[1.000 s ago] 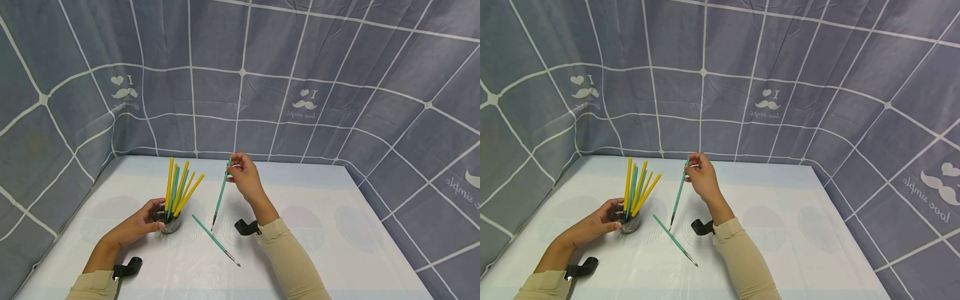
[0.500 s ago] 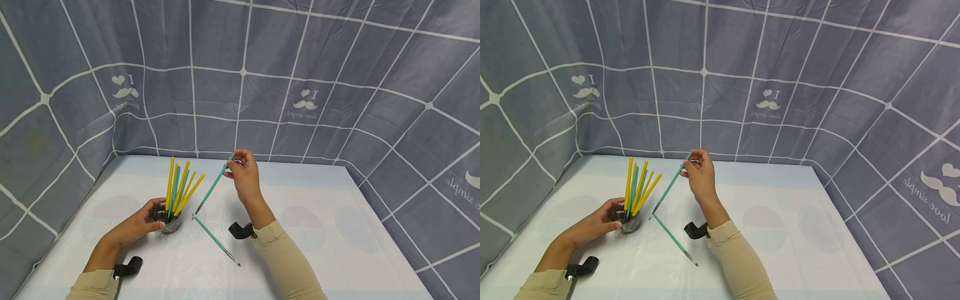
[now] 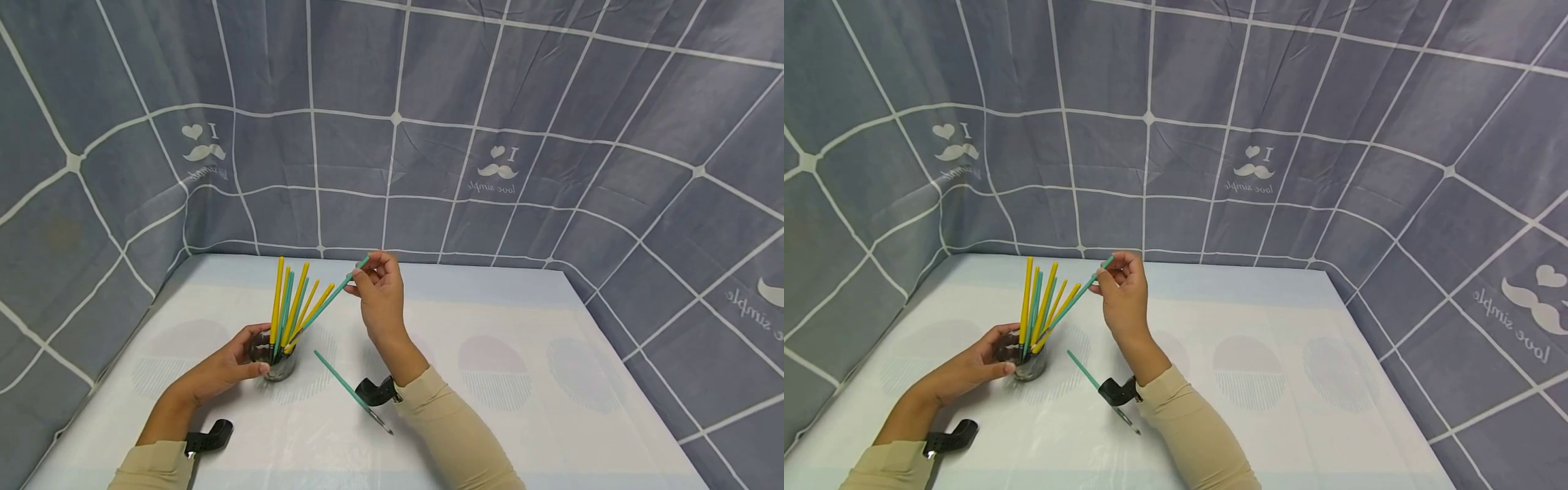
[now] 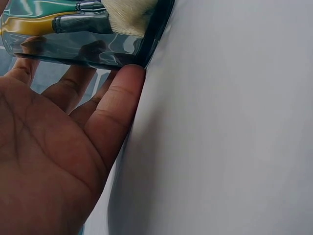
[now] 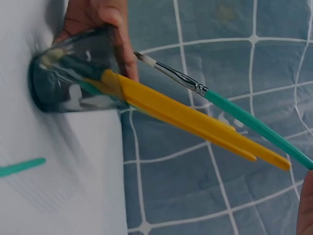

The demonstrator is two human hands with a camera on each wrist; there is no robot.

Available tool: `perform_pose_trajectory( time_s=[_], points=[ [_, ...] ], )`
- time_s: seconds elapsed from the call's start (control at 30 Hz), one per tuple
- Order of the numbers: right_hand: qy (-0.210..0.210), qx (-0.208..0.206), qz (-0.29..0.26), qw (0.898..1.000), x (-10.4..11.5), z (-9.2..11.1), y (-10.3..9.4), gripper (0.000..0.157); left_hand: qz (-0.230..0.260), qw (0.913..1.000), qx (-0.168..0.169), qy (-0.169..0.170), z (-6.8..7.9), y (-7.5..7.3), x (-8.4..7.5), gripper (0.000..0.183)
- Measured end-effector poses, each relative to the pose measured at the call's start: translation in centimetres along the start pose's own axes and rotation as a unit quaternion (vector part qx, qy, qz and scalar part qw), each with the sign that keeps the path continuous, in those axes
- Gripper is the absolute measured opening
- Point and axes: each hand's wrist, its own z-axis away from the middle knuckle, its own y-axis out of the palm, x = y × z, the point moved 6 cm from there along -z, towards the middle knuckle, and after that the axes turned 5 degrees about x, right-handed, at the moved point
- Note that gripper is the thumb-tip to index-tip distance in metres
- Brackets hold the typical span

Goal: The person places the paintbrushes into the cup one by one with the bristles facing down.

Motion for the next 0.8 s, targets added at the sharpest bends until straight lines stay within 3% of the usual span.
perform_pose_trajectory(
  time_s=[0.27, 0.8],
  points=[
    [-0.011, 0.024, 0.018, 0.999, -1.4, 1.6, 1.8, 0.023, 0.000, 1.0000, 0.000, 0.001, 0.0, 0.1, 0.0, 0.069],
    [0.033, 0.055, 0.037, 0.997, -3.8, 3.6, 3.2, 0.025, 0.000, 0.9999, 0.001, -0.011, 0.1, 0.1, -0.2, 0.070]
  ],
)
